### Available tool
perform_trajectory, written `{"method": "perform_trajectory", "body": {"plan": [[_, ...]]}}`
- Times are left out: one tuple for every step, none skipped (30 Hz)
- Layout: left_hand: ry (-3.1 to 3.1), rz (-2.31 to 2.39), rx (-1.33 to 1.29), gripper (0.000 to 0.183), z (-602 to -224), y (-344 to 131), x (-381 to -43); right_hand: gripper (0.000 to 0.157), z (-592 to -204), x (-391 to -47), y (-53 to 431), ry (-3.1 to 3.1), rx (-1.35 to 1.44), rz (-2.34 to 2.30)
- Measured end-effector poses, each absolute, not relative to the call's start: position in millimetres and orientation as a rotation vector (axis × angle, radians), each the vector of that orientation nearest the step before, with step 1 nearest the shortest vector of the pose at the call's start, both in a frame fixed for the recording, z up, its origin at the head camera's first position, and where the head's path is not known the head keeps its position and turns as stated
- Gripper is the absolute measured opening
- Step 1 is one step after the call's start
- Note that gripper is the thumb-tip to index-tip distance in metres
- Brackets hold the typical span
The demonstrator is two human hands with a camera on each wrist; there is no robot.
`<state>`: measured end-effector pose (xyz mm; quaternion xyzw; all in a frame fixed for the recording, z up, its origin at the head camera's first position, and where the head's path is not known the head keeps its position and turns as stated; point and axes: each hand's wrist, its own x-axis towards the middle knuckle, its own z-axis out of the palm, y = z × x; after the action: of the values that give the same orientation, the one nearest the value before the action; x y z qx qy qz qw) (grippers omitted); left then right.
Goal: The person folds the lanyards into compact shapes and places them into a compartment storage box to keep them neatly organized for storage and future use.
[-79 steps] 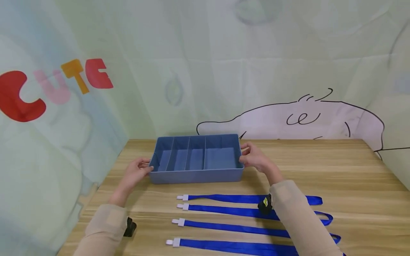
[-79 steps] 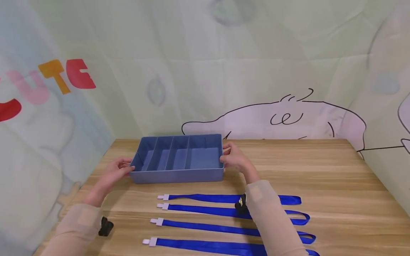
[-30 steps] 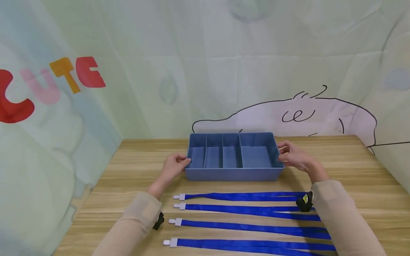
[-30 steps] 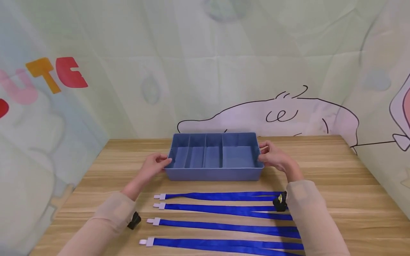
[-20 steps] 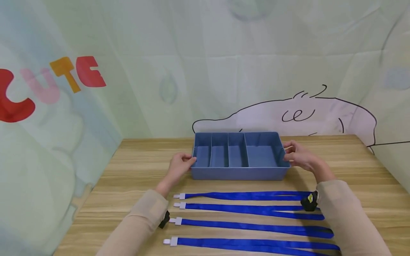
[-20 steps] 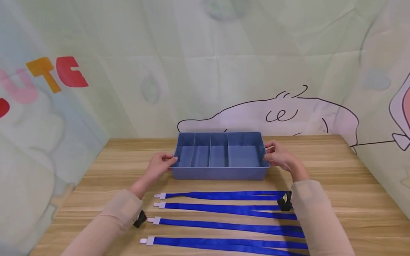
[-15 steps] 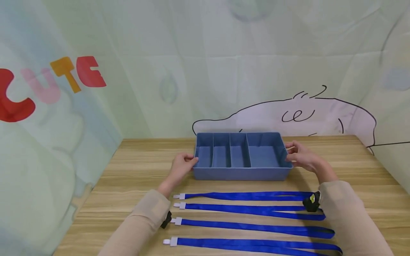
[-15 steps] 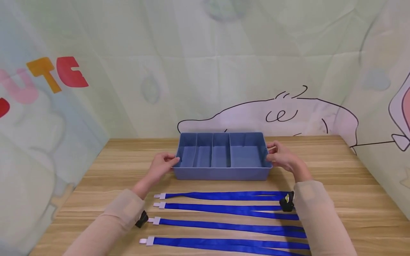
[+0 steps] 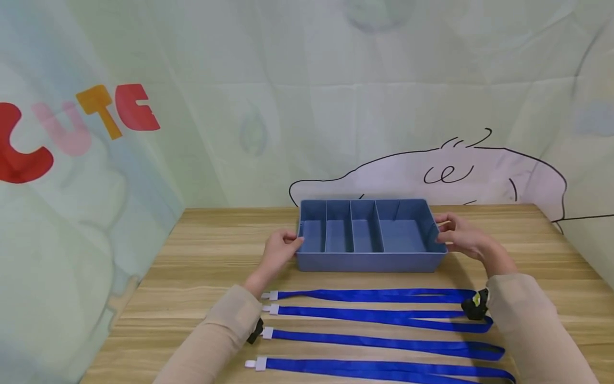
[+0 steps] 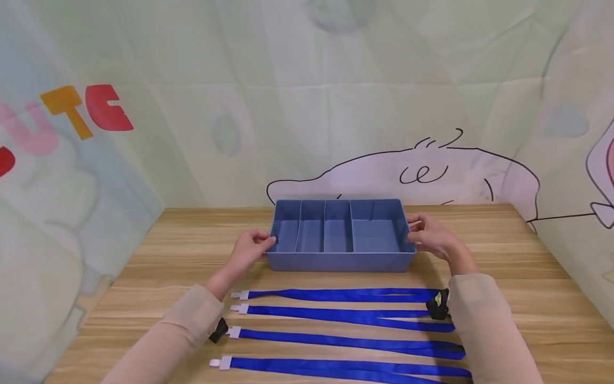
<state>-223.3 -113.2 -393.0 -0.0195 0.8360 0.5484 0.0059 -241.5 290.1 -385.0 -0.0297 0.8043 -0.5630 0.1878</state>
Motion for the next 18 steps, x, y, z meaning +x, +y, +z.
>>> {"method": "perform_trajectory", "body": {"plan": [[2.61, 1.713, -0.056, 0.021, -392.7, -113.8, -223.0, 0.055, -384.9, -241.5, 290.1, 2.262, -0.082, -1.586], [2.6, 1.716, -0.047, 0.021, -392.9, -115.1, -223.1, 0.054, -385.0, -241.3, 289.4, 2.262, -0.079, -1.588], [2.581, 1.722, -0.041, 0.022, -393.3, -116.7, -223.4, 0.055, -385.1, -241.0, 288.5, 2.259, -0.075, -1.59], [2.557, 1.727, -0.031, 0.023, -394.1, -117.5, -224.1, 0.054, -385.0, -239.9, 288.8, 2.26, -0.07, -1.59], [2.525, 1.734, -0.02, 0.025, -395.1, -118.7, -225.1, 0.054, -384.8, -238.5, 288.9, 2.26, -0.062, -1.59], [2.49, 1.739, -0.004, 0.028, -395.9, -120.5, -226.0, 0.055, -384.6, -237.2, 288.7, 2.259, -0.053, -1.591], [2.456, 1.739, 0.02, 0.032, -396.4, -122.8, -226.6, 0.056, -384.9, -236.3, 288.9, 2.259, -0.043, -1.59], [2.42, 1.743, 0.041, 0.036, -397.1, -125.3, -227.6, 0.057, -385.1, -235.1, 288.8, 2.26, -0.035, -1.586], [2.394, 1.731, 0.064, 0.04, -396.9, -127.9, -228.3, 0.058, -385.4, -234.2, 289.1, 2.258, -0.027, -1.578], [2.379, 1.711, 0.092, 0.044, -396.6, -131.0, -228.7, 0.06, -385.5, -233.3, 289.2, 2.252, -0.027, -1.572], [2.368, 1.682, 0.125, 0.047, -396.0, -134.2, -228.8, 0.062, -385.8, -232.6, 289.4, 2.235, -0.027, -1.572], [2.364, 1.651, 0.161, 0.049, -395.4, -137.9, -228.7, 0.064, -385.8, -231.8, 289.5, 2.216, -0.035, -1.573], [2.361, 1.621, 0.191, 0.05, -394.7, -142.0, -228.3, 0.066, -386.0, -231.3, 290.1, 2.197, -0.046, -1.573], [2.376, 1.584, 0.206, 0.049, -393.6, -145.6, -227.6, 0.068, -385.5, -230.3, 290.4, 2.179, -0.061, -1.568], [2.398, 1.544, 0.227, 0.048, -392.7, -149.4, -226.7, 0.07, -385.2, -229.6, 291.3, 2.165, -0.07, -1.563], [2.412, 1.516, 0.242, 0.046, -392.1, -153.2, -225.7, 0.071, -384.6, -228.4, 292.8, 2.158, -0.084, -1.553], [2.426, 1.485, 0.265, 0.044, -391.6, -156.8, -224.6, 0.072, -384.0, -227.3, 295.0, 2.155, -0.091, -1.541], [2.449, 1.455, 0.288, 0.041, -391.8, -160.2, -223.6, 0.072, -383.1, -225.7, 297.5, 2.167, -0.101, -1.52]]}}
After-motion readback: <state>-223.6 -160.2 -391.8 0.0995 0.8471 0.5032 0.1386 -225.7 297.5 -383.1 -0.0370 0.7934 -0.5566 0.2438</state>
